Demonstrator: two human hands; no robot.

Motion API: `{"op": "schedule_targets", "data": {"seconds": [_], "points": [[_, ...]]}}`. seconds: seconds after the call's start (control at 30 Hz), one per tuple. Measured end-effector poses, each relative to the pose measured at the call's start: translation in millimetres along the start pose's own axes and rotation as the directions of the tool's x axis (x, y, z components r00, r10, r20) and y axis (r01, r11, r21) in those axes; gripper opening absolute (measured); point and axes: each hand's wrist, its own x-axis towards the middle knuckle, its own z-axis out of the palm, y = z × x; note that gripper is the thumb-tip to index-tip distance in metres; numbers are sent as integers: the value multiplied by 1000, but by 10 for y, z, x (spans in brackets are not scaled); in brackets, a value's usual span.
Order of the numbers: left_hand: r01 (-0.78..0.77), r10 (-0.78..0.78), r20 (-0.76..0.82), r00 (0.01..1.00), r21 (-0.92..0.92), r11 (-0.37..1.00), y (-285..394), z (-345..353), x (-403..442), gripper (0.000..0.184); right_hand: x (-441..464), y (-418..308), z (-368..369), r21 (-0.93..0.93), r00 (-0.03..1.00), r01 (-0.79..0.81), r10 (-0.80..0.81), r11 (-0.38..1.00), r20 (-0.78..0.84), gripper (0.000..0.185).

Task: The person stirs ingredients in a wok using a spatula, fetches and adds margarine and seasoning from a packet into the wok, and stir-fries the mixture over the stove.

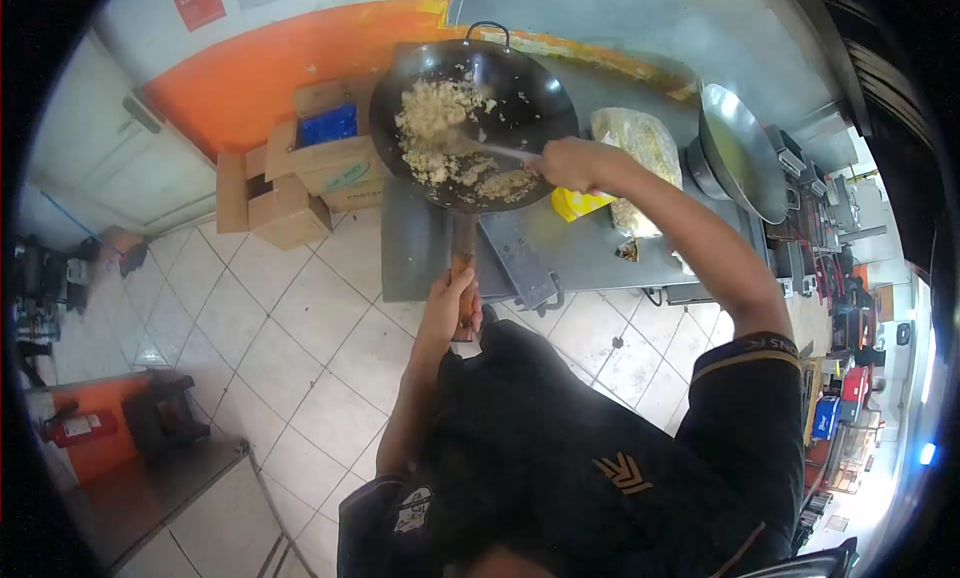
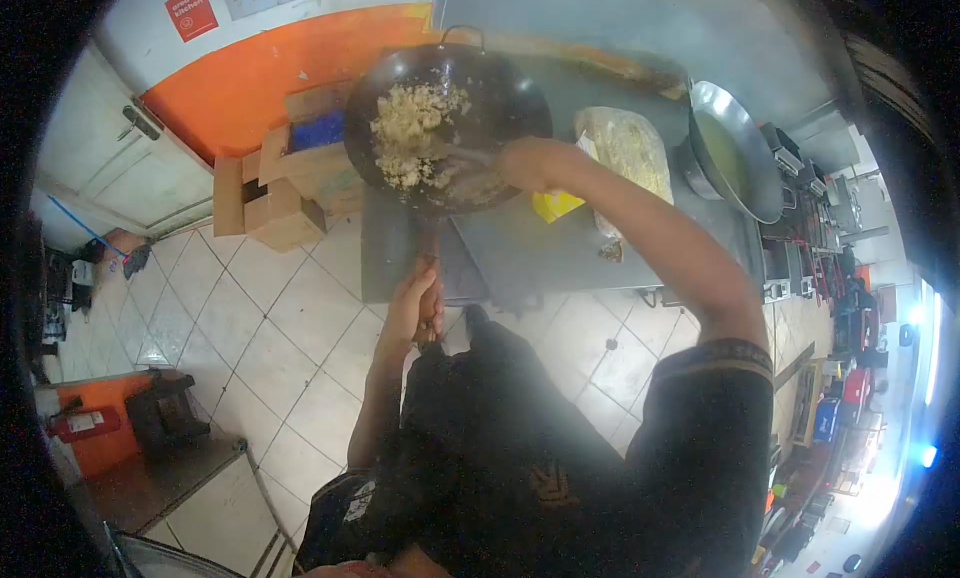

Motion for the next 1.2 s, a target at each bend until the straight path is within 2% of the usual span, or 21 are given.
{"op": "schedule_targets", "data": {"seconds": [0.07, 0.13, 0.2, 0.27, 0.33, 0.4, 0.47, 0.53, 0.57, 0.6, 0.67, 0.7, 0.77, 0.8, 0.83, 0.93, 1.03, 1.1, 1.13, 1.2], "points": [[4, -4, -23, 1000, 0, 1000, -13, -10, -1, 30, -442, -60, -207, -19, 995, -24, 26, 1000, 97, 58], [26, -26, -28, 999, -1, 1000, 20, 1, -15, 30, -816, -78, -377, -78, 968, -113, 127, 991, 215, 61], [38, -38, -38, 999, 0, 999, 54, 34, -45, 30, -1067, -117, -468, -131, 900, -294, 321, 947, 296, 62], [32, -32, -57, 998, 0, 999, 86, 74, -73, 30, -1169, -46, -473, -154, 825, -450, 476, 880, 306, 61], [15, -14, -44, 999, 8, 1000, 68, 56, -54, 31, -951, 165, -289, -219, 914, -323, 363, 921, 179, 53], [7, -6, -33, 999, 16, 1000, 40, 32, -41, 31, -534, 446, 29, -293, 992, -122, 123, 948, -14, 50], [2, -2, -23, 1000, 23, 1000, 45, 19, -31, 31, -8, 435, 151, -282, 979, -96, 39, 955, -199, 43], [13, -12, -35, 999, 50, 999, 67, 23, -60, 32, 609, 573, 273, -249, 977, -56, 2, 967, -213, 42], [14, -12, -42, 999, 64, 998, 96, 17, -64, 33, 534, 402, 140, -219, 990, -78, 50, 973, -133, 32], [32, -24, -77, 997, 94, 995, 129, -5, -77, 32, 302, 144, -84, -189, 994, -102, 95, 977, -47, 31], [70, -48, -145, 988, 152, 986, 218, -108, -102, 32, 8, -9, -371, -169, 987, -123, 139, 978, 84, 38], [63, -41, -129, 991, 172, 983, 268, -189, -98, 33, -104, 42, -435, -173, 982, -118, 141, 978, 127, 37], [53, -33, -95, 995, 211, 976, 361, -360, -81, 36, -334, 196, -494, -132, 972, -147, 169, 980, 166, 29], [68, -49, -89, 995, 222, 973, 416, -397, -81, 36, -450, 305, -521, -92, 968, -180, 193, 979, 163, 31], [79, -61, -83, 995, 233, 969, 488, -415, -75, 36, -524, 381, -541, -53, 964, -211, 217, 976, 157, 41], [112, -101, -56, 993, 262, 958, 582, -526, -34, 37, -448, 521, -341, -219, 938, -284, 223, 933, -266, 30], [145, -131, -71, 989, 260, 955, 607, -496, -62, 39, -33, 430, -244, -275, 932, -285, 198, 918, -304, 26], [139, -124, -79, 989, 239, 961, 544, -534, -43, 40, 274, 284, -70, -113, 877, -230, 156, 967, -454, 25], [113, -98, -71, 993, 248, 962, 543, -532, -59, 40, 403, 88, -35, -1, 851, -272, 240, 962, -468, 23], [76, -77, -10, 997, 279, 957, 540, -527, -47, 40, 448, -26, 111, -134, 882, -39, -28, 990, -469, 16]]}}
